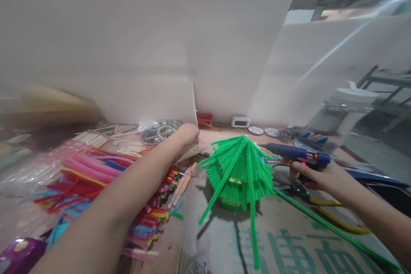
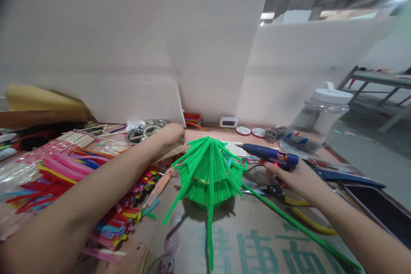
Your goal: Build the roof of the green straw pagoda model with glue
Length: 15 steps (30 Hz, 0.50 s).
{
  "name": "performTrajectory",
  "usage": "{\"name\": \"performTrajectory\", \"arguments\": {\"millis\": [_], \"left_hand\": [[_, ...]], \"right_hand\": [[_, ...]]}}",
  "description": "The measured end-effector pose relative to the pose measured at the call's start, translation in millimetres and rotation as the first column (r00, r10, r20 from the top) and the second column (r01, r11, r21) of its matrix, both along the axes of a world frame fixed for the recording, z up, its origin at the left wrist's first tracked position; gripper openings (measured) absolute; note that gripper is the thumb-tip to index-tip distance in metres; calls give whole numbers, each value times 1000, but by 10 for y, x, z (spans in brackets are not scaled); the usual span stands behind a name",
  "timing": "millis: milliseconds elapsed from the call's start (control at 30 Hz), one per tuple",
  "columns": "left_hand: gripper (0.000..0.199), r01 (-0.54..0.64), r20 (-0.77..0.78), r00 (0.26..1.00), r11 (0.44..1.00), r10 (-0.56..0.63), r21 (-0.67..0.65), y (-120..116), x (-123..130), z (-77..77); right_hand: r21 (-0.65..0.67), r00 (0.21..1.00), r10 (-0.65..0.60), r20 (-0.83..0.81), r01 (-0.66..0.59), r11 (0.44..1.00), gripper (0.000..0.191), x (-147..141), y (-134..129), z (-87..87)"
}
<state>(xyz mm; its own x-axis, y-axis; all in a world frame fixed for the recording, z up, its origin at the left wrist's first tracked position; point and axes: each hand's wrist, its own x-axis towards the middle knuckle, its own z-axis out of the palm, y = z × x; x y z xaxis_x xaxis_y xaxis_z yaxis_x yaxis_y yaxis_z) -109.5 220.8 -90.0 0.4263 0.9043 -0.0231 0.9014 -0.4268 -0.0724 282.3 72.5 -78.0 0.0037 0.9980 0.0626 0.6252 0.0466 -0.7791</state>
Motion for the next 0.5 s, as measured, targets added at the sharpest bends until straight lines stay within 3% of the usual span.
{"name": "performTrajectory", "arguments": {"millis": [133,233,367,500], "left_hand": [[34,25,93,995,992,-37,127,-32,-60,12],[20,-55,242,970,955,-18,292,-103,-76,179],[25,-267,518,853,805,-58,530,-403,1,680],[30,-399,683,673,638,-284,658,-1016,188,1260]], "right_hand": [[47,997,76,6,-76,996,34,-28,-11,1],[65,996,93,-4,-93,994,36,-51,-25,-21],[123,994,87,61,-94,988,42,-100,2,-47],[193,967,118,224,-163,968,39,-166,208,-47]]}}
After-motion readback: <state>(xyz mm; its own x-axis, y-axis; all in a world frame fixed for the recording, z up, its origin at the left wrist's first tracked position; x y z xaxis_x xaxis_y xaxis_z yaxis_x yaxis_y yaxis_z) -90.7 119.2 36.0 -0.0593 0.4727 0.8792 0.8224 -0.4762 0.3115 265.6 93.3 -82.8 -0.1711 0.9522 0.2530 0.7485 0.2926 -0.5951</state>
